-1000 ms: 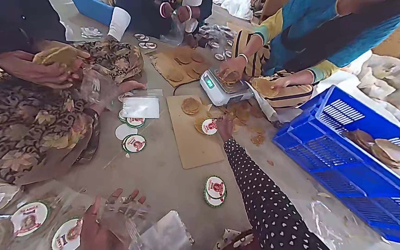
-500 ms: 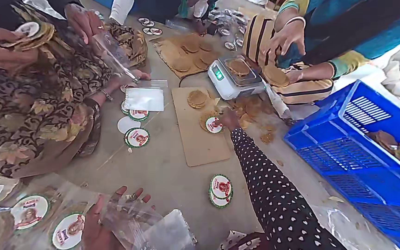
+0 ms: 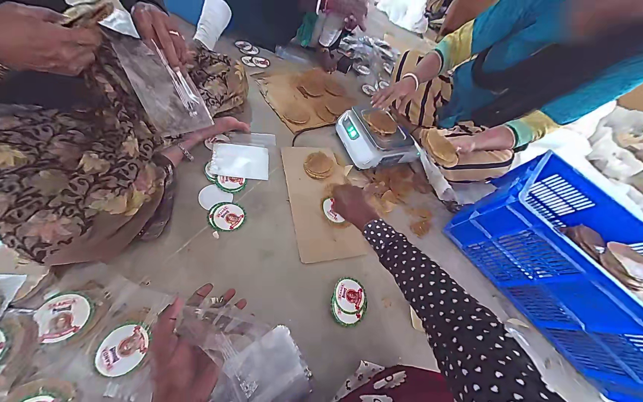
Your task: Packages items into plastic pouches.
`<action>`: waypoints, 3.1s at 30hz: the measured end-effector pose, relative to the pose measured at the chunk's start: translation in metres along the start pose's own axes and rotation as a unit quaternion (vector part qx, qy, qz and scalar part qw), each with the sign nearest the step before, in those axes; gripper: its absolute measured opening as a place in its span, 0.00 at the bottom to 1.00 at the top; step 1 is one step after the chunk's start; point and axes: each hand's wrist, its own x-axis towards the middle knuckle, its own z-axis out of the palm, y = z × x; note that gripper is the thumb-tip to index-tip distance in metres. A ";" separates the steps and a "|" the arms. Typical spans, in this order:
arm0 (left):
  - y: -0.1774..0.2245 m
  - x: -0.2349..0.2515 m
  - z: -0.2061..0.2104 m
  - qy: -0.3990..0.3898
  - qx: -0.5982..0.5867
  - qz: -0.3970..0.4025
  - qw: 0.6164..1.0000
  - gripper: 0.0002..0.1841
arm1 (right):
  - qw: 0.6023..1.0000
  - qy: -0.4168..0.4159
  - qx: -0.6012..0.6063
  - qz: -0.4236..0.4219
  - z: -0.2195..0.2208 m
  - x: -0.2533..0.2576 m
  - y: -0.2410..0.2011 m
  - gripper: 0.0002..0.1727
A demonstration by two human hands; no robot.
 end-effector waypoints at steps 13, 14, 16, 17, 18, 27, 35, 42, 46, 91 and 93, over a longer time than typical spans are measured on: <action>0.004 -0.006 0.001 -0.019 -0.004 -0.008 1.000 0.33 | 0.784 0.340 0.511 0.091 0.137 -0.039 -0.002 0.18; 0.005 -0.007 0.000 -0.017 -0.005 -0.007 1.000 0.33 | 0.784 0.344 0.509 0.090 0.142 -0.038 -0.004 0.18; 0.004 -0.007 -0.001 -0.010 -0.003 -0.007 1.000 0.33 | 0.800 0.307 0.504 0.110 0.130 -0.035 -0.003 0.22; 0.004 -0.007 -0.001 -0.011 -0.004 -0.007 1.000 0.33 | 0.813 0.280 0.497 0.120 0.121 -0.031 0.001 0.26; 0.004 -0.007 -0.002 -0.013 -0.008 -0.009 1.000 0.33 | 0.827 0.260 0.481 0.126 0.110 -0.022 0.008 0.28; 0.001 0.001 -0.005 -0.038 0.008 -0.014 0.999 0.33 | 0.927 -0.020 0.318 0.196 -0.002 0.019 0.034 0.32; 0.000 0.002 -0.004 -0.045 0.024 -0.016 0.999 0.33 | 0.915 0.100 0.341 0.192 0.062 0.064 0.072 0.30; 0.000 0.000 -0.004 -0.035 0.008 -0.002 0.999 0.33 | 0.890 0.162 0.398 0.153 0.047 0.030 0.062 0.37; 0.000 -0.001 -0.001 -0.013 -0.012 0.001 1.000 0.33 | 0.971 0.083 0.219 0.055 0.007 -0.037 0.036 0.22; 0.021 -0.045 0.023 0.034 -0.163 -0.075 0.983 0.35 | 0.712 0.339 0.517 -0.333 0.014 -0.286 -0.163 0.09; 0.025 -0.049 0.025 0.036 -0.172 -0.091 0.980 0.35 | 0.726 0.343 0.495 -0.331 0.017 -0.286 -0.165 0.09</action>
